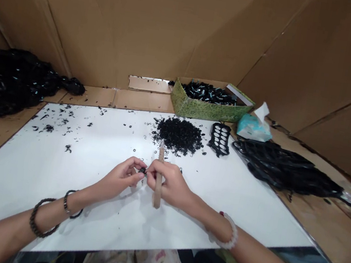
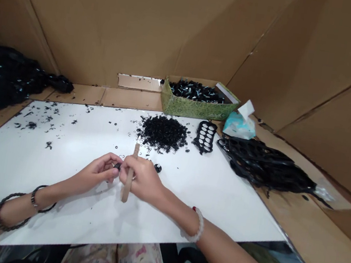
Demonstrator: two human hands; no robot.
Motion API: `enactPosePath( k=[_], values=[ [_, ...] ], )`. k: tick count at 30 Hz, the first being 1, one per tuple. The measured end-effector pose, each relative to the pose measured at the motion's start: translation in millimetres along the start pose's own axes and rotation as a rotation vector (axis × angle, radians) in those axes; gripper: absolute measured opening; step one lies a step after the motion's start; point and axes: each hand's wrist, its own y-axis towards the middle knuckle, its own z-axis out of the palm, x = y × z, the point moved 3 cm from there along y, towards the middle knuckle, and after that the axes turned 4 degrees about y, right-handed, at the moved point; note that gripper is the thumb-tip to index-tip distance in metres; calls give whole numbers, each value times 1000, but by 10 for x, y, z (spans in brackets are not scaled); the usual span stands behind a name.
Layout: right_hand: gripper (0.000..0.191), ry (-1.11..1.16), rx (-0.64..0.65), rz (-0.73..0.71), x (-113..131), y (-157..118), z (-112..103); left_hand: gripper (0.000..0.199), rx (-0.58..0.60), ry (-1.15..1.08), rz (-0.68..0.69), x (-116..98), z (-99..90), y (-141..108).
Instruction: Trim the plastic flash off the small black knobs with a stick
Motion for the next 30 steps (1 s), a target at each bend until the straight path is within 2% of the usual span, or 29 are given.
enactPosePath(
  k=[3,6,11,17,22,25,28,30],
  values=[
    [13,235,-20,199,-51,34,-25,34,1,4,0,20,-25,24],
    [18,435,-61,320,-100,55,-20,33,-13,-35,28,46,-38,47],
    [22,651,-134,424,-134,59,27,30,-24,-181,59,46,-12,43],
    [21,670,-210,471,-94,30,56,26,-69,-249,54,-12,-3,-8],
    [21,574,-199,402,-99,-1,92,26,-167,-366,25,43,-28,20],
    [15,358,-192,213,-47,-35,109,29,-232,-417,16,79,-44,51],
    [9,191,-186,-28,62,-65,96,30,-249,-345,49,83,-53,59],
    [9,202,-205,-51,105,-58,40,29,-242,-272,61,73,-50,46]
  ],
)
